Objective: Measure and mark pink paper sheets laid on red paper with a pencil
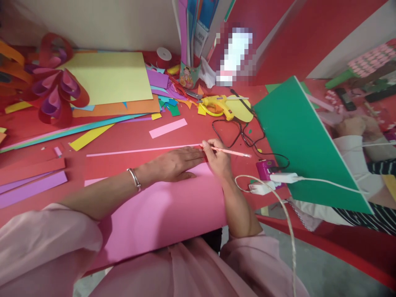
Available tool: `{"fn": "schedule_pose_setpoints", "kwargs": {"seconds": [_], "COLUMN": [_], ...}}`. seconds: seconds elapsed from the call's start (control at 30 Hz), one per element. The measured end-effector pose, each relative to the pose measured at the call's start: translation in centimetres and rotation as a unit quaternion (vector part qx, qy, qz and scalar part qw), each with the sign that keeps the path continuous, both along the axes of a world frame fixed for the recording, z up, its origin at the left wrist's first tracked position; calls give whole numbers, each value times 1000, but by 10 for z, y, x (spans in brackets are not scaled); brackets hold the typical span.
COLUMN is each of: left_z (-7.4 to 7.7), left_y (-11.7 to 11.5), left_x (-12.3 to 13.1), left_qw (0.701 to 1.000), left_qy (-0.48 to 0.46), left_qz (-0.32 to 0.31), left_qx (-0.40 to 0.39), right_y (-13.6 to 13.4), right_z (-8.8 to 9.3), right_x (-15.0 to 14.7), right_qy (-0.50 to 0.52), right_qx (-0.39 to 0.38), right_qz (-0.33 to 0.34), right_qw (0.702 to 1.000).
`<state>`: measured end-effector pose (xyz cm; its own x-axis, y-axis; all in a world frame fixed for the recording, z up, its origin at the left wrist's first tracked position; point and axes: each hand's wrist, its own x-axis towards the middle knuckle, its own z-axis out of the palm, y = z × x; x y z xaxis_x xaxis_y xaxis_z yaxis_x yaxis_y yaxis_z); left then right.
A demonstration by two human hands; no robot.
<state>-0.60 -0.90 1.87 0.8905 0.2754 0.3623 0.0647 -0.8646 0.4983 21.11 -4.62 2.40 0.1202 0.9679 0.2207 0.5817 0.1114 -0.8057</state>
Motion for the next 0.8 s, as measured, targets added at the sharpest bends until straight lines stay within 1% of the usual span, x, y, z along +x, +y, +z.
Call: {"fn": "schedule_pose_setpoints", "kwargs": {"seconds": [0.2,0.43,0.7,0.8], "left_z": [-1,0,0,0], "left_y": [0,0,-1,0], "left_x": [0,0,0,0], "left_qw": [1000,1000,1000,1000], "left_qy": [1,1,-9,-6], "left_qz": [0,1,3,4], "left_qx": [-5,-3,-5,-2], "right_y": [1,1,-1,-3], "right_z": [-1,-2,0,0], "right_x": [0,0,0,-1], "right_qy": [7,6,1,18], "right_qx": [-7,6,-2,0], "right_qz": [1,5,-2,-19], "right_qw": [1000,1000,1000,1000]}}
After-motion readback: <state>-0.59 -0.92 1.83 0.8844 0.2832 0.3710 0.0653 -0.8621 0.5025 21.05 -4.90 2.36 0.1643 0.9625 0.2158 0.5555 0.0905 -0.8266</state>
